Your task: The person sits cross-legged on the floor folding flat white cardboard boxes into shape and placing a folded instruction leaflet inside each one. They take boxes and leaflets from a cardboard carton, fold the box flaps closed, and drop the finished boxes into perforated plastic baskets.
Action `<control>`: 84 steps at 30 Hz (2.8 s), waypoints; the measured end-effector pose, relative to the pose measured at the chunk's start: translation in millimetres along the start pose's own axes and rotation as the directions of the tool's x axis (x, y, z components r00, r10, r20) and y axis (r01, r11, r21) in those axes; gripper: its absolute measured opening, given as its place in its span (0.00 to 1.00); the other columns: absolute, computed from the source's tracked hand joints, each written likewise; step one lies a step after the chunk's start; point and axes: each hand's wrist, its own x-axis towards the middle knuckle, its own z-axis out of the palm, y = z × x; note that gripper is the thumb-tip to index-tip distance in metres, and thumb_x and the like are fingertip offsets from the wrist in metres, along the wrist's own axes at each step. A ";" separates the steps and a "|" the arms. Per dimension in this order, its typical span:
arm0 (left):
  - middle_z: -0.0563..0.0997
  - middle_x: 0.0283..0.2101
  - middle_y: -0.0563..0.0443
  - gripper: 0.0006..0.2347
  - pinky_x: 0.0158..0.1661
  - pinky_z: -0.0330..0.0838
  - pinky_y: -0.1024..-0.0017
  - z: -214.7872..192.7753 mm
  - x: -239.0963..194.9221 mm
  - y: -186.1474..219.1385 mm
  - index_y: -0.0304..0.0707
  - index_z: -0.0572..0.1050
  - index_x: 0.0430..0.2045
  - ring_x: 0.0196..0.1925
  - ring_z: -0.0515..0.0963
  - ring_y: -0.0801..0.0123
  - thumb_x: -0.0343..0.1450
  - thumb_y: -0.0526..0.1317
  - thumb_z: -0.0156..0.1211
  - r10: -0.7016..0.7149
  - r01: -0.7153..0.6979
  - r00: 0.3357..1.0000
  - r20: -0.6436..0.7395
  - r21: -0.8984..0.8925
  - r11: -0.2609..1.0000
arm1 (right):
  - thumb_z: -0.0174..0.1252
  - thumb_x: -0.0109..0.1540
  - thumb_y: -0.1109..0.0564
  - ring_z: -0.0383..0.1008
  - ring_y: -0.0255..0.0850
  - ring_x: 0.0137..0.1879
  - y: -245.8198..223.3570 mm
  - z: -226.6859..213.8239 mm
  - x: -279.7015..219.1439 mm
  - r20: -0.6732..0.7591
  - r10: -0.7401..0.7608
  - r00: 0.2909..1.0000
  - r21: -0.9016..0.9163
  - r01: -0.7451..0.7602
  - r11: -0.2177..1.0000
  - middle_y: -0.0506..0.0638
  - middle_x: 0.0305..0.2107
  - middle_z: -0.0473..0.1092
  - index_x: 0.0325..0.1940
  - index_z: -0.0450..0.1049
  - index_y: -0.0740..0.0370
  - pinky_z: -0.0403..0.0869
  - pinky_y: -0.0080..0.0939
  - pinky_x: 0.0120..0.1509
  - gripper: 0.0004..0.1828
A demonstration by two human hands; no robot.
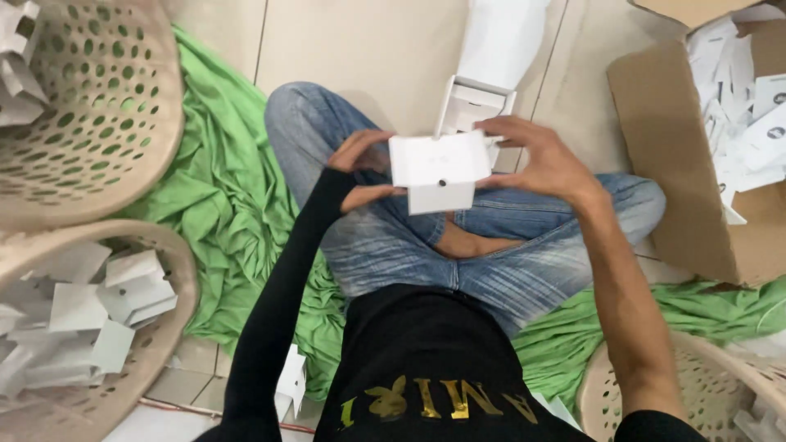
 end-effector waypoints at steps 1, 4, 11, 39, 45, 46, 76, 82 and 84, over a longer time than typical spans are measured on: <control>0.70 0.64 0.46 0.36 0.55 0.81 0.66 9.5 30.4 -9.3 0.43 0.68 0.65 0.57 0.81 0.62 0.61 0.37 0.80 0.002 -0.002 1.000 0.020 0.001 1.000 | 0.78 0.45 0.49 0.72 0.50 0.65 16.2 -8.3 -5.1 -0.015 0.011 1.000 0.008 -0.011 1.000 0.54 0.62 0.70 0.67 0.72 0.55 0.75 0.52 0.65 0.46; 0.68 0.67 0.43 0.35 0.54 0.79 0.63 31.0 114.7 -30.8 0.44 0.65 0.67 0.61 0.81 0.60 0.65 0.39 0.79 0.147 -0.154 0.974 0.172 0.025 0.988 | 0.78 0.51 0.53 0.73 0.50 0.67 56.3 -26.7 -7.4 -0.245 -0.103 0.964 -0.114 0.077 0.990 0.56 0.62 0.70 0.67 0.71 0.60 0.73 0.49 0.67 0.42; 0.71 0.64 0.44 0.39 0.48 0.80 0.64 39.8 185.5 -74.8 0.41 0.65 0.65 0.58 0.82 0.59 0.60 0.43 0.83 0.012 -0.107 0.937 0.350 0.254 0.961 | 0.78 0.50 0.56 0.73 0.46 0.67 103.0 -16.9 19.0 -0.342 0.038 0.939 0.178 0.025 0.984 0.54 0.63 0.69 0.68 0.70 0.60 0.73 0.46 0.67 0.43; 0.70 0.64 0.27 0.41 0.62 0.69 0.53 93.2 316.0 -69.1 0.31 0.54 0.70 0.67 0.72 0.41 0.67 0.55 0.66 -0.020 0.021 0.999 -0.025 0.064 0.998 | 0.60 0.61 0.32 0.78 0.50 0.53 136.9 -87.1 102.2 -0.552 0.281 0.785 0.311 -0.118 0.943 0.63 0.50 0.77 0.76 0.55 0.65 0.75 0.52 0.59 0.50; 0.74 0.68 0.31 0.32 0.67 0.70 0.54 108.2 265.9 -46.7 0.43 0.58 0.73 0.71 0.74 0.44 0.71 0.48 0.56 0.022 -0.022 0.998 -0.058 -0.004 1.000 | 0.68 0.65 0.52 0.80 0.49 0.57 196.1 -51.6 78.4 -0.502 0.145 0.853 0.109 -0.104 0.989 0.60 0.52 0.77 0.67 0.68 0.64 0.81 0.48 0.56 0.29; 0.74 0.68 0.31 0.32 0.67 0.70 0.54 112.7 261.6 -59.1 0.43 0.58 0.73 0.71 0.74 0.44 0.71 0.48 0.56 0.025 -0.025 0.998 -0.057 0.000 1.000 | 0.68 0.65 0.52 0.80 0.49 0.57 180.9 -44.9 72.5 -0.505 0.143 0.851 0.109 -0.101 0.989 0.60 0.52 0.77 0.67 0.68 0.64 0.81 0.48 0.56 0.29; 0.58 0.74 0.31 0.42 0.50 0.80 0.52 109.4 155.9 -72.2 0.56 0.42 0.76 0.62 0.78 0.43 0.68 0.56 0.58 -0.561 0.569 0.813 0.158 -0.006 0.822 | 0.56 0.64 0.51 0.76 0.56 0.54 132.6 7.1 -10.4 -0.295 0.302 0.907 -0.005 -0.318 0.948 0.54 0.66 0.64 0.82 0.47 0.45 0.78 0.52 0.60 0.43; 0.49 0.78 0.26 0.47 0.59 0.70 0.42 120.9 161.9 -127.7 0.43 0.39 0.79 0.73 0.62 0.31 0.72 0.55 0.68 -0.202 0.204 0.977 -0.063 0.023 0.979 | 0.62 0.50 0.63 0.70 0.65 0.61 143.5 1.5 -18.8 -0.231 -0.278 0.932 -0.083 0.266 0.960 0.71 0.67 0.60 0.83 0.40 0.54 0.74 0.61 0.60 0.60; 0.49 0.75 0.28 0.55 0.53 0.76 0.44 112.5 170.2 -119.9 0.43 0.34 0.75 0.70 0.62 0.34 0.61 0.55 0.75 -0.216 0.212 0.975 0.059 0.073 0.975 | 0.55 0.54 0.68 0.78 0.51 0.52 133.8 -5.0 -17.6 0.041 0.163 0.986 -0.459 -0.126 0.879 0.56 0.64 0.66 0.80 0.44 0.31 0.82 0.46 0.42 0.55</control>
